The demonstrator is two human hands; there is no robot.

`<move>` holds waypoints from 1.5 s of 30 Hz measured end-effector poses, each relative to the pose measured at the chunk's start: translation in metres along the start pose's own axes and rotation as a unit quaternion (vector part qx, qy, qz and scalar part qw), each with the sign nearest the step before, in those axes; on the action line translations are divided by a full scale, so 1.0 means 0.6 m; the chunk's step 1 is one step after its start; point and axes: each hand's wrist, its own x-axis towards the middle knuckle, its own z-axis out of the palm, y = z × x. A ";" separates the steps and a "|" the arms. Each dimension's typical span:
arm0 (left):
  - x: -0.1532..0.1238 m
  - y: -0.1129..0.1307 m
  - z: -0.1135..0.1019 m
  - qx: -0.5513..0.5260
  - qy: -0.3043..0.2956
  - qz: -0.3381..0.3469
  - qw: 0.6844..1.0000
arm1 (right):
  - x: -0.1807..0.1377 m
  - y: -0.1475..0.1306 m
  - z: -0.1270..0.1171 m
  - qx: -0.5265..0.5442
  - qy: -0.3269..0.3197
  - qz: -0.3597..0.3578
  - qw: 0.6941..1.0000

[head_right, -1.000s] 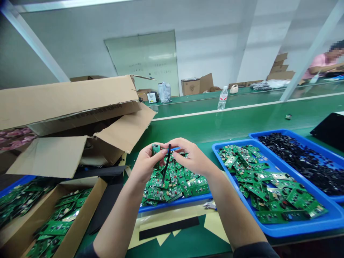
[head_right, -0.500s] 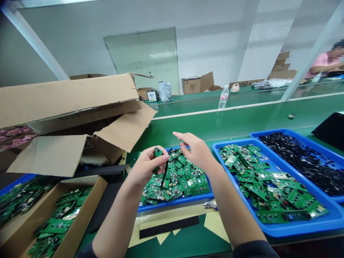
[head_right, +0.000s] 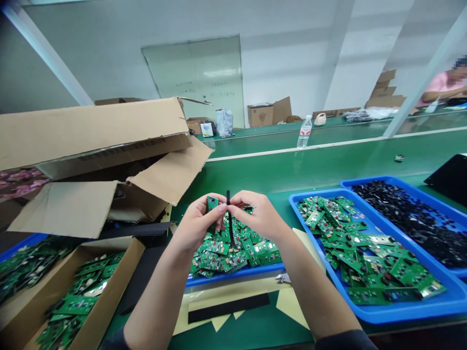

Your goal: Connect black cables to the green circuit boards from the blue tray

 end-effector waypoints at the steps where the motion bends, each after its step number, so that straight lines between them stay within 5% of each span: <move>1: 0.000 0.001 0.000 0.004 -0.003 0.001 1.000 | 0.000 0.000 0.001 -0.004 0.007 0.005 1.000; 8: -0.001 0.014 -0.018 0.096 0.007 -0.025 0.995 | -0.007 -0.003 -0.019 -0.067 0.007 0.027 0.997; 11: -0.002 0.019 -0.026 0.051 0.020 -0.041 0.998 | -0.012 -0.005 -0.031 -0.090 0.011 0.023 0.996; 19: -0.007 0.021 -0.012 0.019 -0.082 -0.079 0.993 | -0.013 -0.007 -0.021 -0.150 -0.051 -0.068 0.985; 25: -0.011 0.019 -0.007 0.057 -0.104 -0.095 0.988 | -0.010 -0.002 -0.014 -0.204 -0.057 -0.119 0.970; 45: -0.011 0.017 0.000 0.041 -0.108 -0.093 0.989 | -0.012 -0.001 -0.015 -0.255 -0.064 -0.092 0.960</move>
